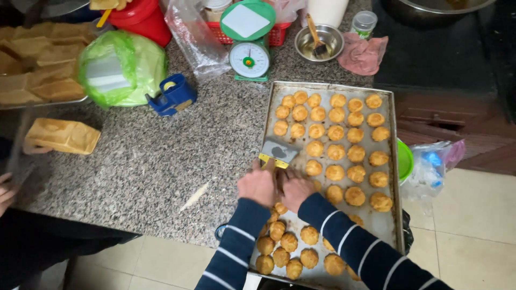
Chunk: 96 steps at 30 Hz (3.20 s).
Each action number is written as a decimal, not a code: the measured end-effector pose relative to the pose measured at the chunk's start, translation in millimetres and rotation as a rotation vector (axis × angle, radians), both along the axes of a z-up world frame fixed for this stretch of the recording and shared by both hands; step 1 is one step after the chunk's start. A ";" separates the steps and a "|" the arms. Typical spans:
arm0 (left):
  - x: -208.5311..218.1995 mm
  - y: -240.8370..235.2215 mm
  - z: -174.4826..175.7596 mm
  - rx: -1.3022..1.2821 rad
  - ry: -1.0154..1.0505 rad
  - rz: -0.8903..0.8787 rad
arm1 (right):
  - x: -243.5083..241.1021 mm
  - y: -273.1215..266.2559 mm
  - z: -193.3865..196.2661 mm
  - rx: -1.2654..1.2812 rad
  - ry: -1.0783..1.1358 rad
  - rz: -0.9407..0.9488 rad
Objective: The person uses a yellow-handled metal scraper to push and arrange small, round pastries on a baking sheet. They then use the scraper to clean the granite countertop, scraping debris into a nearby trash bin.
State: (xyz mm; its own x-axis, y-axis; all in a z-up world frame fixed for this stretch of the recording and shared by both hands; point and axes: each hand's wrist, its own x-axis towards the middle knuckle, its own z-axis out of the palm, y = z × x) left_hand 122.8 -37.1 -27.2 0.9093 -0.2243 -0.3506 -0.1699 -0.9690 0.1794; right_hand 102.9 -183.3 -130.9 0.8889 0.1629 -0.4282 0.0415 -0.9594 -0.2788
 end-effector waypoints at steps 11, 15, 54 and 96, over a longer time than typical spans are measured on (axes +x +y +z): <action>52.6 -48.8 -112.1 0.066 0.075 -0.089 | 2.6 -1.7 77.5 0.016 0.040 -0.057; 60.2 -57.4 -121.2 0.003 0.047 -0.071 | -1.4 -9.7 34.9 -0.006 0.000 -0.115; 165.8 -69.7 -37.2 0.281 -0.167 -0.275 | -12.2 -12.2 -12.0 0.127 -0.129 0.009; -388.0 -11.8 34.8 0.063 0.177 0.058 | -337.2 -141.6 -21.2 0.183 -0.618 -0.147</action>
